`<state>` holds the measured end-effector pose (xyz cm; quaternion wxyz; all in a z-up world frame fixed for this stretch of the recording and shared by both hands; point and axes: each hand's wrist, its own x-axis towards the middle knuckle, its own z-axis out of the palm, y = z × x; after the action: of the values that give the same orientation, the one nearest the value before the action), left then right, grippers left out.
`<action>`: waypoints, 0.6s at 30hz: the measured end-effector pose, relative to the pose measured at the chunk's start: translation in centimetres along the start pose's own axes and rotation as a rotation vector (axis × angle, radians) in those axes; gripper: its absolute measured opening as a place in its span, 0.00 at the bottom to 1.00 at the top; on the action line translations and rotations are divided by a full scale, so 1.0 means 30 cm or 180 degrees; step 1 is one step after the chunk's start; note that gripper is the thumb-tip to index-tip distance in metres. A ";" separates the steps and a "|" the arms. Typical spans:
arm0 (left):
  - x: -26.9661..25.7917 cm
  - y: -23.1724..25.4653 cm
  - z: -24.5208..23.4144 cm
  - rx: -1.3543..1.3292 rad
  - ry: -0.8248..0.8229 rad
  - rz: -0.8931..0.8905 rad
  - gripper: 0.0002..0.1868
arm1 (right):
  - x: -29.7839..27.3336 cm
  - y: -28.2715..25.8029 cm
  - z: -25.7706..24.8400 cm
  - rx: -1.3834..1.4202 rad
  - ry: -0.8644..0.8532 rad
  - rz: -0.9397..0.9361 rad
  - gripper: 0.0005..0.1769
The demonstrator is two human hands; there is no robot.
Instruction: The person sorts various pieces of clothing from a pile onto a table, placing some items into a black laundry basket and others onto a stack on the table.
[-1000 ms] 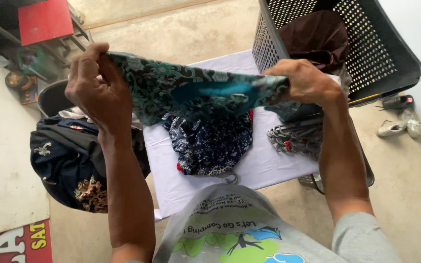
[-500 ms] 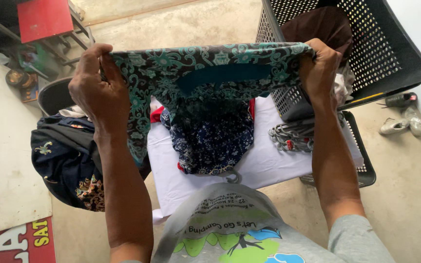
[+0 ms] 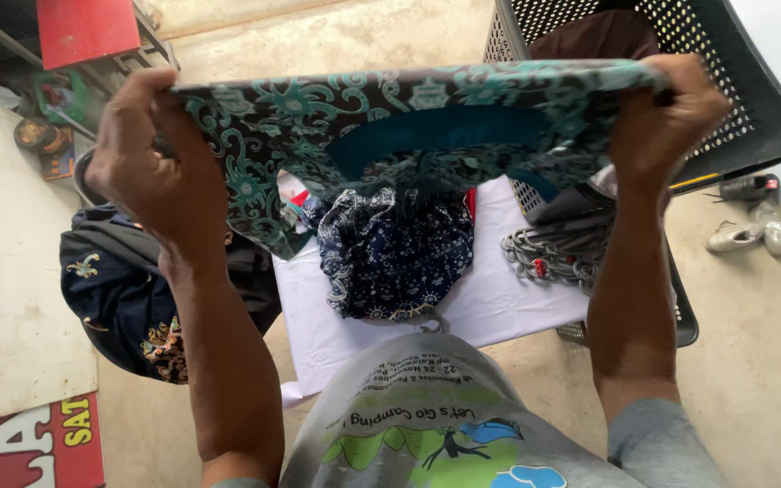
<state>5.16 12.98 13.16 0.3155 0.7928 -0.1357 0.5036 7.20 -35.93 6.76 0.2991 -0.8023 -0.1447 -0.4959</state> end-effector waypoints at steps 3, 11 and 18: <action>0.018 0.008 -0.005 0.0138 0.0256 0.0018 0.04 | 0.033 0.000 -0.043 -0.0204 0.0530 0.0175 0.03; -0.012 -0.012 -0.008 -0.0093 -0.0008 -0.0057 0.07 | 0.075 -0.126 -0.080 0.0074 -0.0320 0.0008 0.05; -0.029 0.011 -0.177 -0.0691 -0.1623 -0.1343 0.08 | 0.073 -0.179 -0.193 0.0398 -0.2200 0.0568 0.04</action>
<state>0.79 16.02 14.08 0.4511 0.8655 -0.0961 0.1956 1.27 -35.50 12.41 0.3231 -0.9122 -0.1968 -0.1574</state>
